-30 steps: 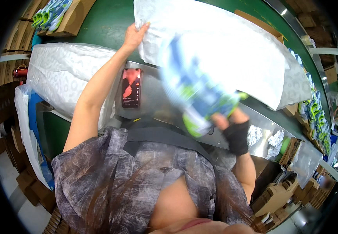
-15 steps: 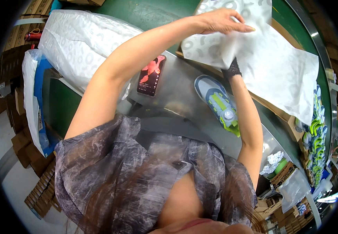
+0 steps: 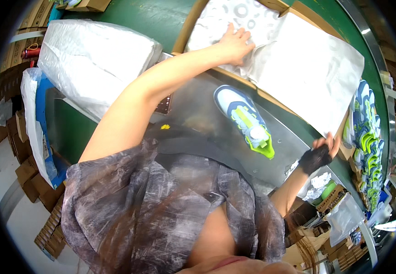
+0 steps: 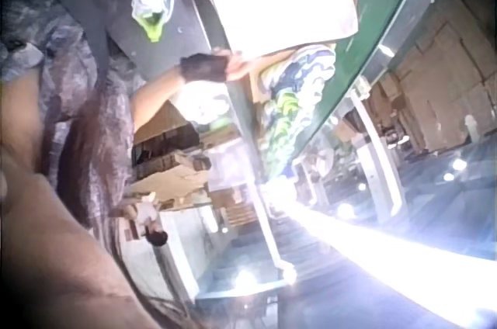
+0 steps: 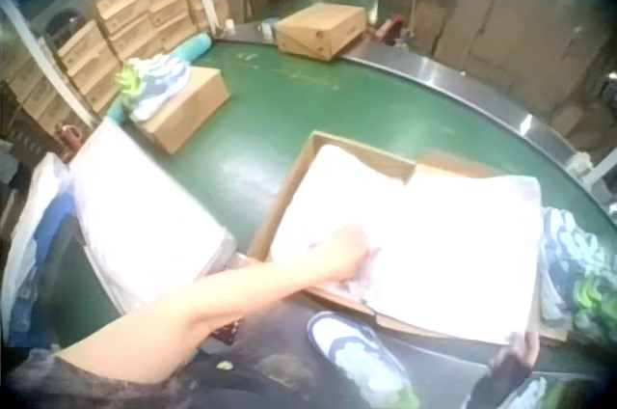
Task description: The person repeatedly places pairs of blue and green sneakers into cardboard boxes lined with white tissue paper. They fold the tissue over the shoes, close the box flaps, and move the packed boxes aside. The process is repeated for multiple pairs of shoes.
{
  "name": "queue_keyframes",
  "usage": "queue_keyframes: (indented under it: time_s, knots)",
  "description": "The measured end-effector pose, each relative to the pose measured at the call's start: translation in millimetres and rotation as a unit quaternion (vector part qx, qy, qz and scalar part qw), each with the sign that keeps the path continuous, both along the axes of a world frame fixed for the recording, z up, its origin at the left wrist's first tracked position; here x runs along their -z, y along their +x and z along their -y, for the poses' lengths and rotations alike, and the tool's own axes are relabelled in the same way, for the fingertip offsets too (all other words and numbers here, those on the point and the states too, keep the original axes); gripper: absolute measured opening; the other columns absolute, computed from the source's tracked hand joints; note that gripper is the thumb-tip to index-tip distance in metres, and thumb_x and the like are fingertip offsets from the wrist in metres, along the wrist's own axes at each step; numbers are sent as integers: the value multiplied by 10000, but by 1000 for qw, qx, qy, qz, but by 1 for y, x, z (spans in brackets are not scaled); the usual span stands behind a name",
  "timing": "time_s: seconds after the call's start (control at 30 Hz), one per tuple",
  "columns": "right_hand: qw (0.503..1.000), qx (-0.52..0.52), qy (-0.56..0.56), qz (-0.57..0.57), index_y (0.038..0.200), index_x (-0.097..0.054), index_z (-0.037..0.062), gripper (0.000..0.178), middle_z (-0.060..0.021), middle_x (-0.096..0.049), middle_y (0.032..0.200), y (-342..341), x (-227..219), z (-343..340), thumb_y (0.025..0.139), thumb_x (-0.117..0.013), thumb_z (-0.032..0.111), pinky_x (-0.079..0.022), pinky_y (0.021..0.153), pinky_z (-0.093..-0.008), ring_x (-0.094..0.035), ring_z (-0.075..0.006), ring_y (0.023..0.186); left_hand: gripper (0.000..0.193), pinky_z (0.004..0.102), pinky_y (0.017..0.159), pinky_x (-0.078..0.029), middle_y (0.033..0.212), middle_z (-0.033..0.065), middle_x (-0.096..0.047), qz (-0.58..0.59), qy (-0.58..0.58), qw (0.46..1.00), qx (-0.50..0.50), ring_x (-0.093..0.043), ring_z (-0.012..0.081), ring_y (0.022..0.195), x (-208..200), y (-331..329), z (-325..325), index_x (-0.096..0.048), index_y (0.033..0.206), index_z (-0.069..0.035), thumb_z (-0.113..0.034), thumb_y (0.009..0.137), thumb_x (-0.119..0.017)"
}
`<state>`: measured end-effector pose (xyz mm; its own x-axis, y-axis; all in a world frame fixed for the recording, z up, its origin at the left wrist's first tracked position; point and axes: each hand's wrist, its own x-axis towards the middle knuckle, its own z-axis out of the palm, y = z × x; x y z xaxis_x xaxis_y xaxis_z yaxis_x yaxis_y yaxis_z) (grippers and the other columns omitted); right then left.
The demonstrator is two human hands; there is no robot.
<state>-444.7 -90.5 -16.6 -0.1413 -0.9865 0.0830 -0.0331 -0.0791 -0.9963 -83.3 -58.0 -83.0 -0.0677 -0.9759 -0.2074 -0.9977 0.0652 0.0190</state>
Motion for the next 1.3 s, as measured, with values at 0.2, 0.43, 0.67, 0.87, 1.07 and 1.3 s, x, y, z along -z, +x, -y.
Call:
queue_keyframes:
  time_s: [0.2,0.43,0.67,0.87,1.07,1.3]
  knots:
    - [886,-145,420,-134,897,-606,81,309,-67,-608,747,-30,83,-79,837,-499,364,-321,359,-243,-402,-102,381,371,335,503,-413,660,81,-525,-444,-107,888,56,-529,266,578,-45,-36,-70,-516,687,-80,-365,641,-749]
    - [842,-341,418,-10,1120,-531,-22,438,-104,-607,953,11,27,-85,883,-473,341,-471,662,-276,-579,-167,777,764,464,958,-289,1187,111,-491,-457,-19,888,39,-444,267,1132,-47,-58,-119,-408,1200,-68,-281,570,-784]
    - [893,-200,371,156,927,-514,67,226,25,-454,703,82,7,-59,846,-570,270,-289,448,-194,-353,-58,517,576,270,778,-457,993,63,-607,-651,-40,743,-153,-556,107,878,-118,-4,-113,-560,1065,0,-139,560,-802]
    - [869,-8,416,269,885,-509,106,166,-5,-476,708,132,18,-42,767,-626,119,-335,447,-210,-402,-89,544,587,283,747,-481,1022,106,-573,-773,-131,499,-369,-573,144,871,-77,46,-32,-460,1146,39,-410,800,-611]
    - [945,-9,301,124,1050,-498,55,366,-46,-541,866,138,1,-67,713,-641,48,-444,543,-231,-522,-130,676,573,366,692,-513,1008,142,-585,-624,64,623,-468,-588,229,878,-8,-3,15,-481,1113,87,-410,835,-541]
    - [968,-49,-49,-241,1050,-529,-25,392,-131,-574,1012,117,-4,-60,683,-654,40,-459,753,-336,-582,-259,818,343,321,611,-542,933,166,-609,-794,70,548,-255,-639,230,731,-44,-9,-27,-506,1064,77,-209,882,-454]
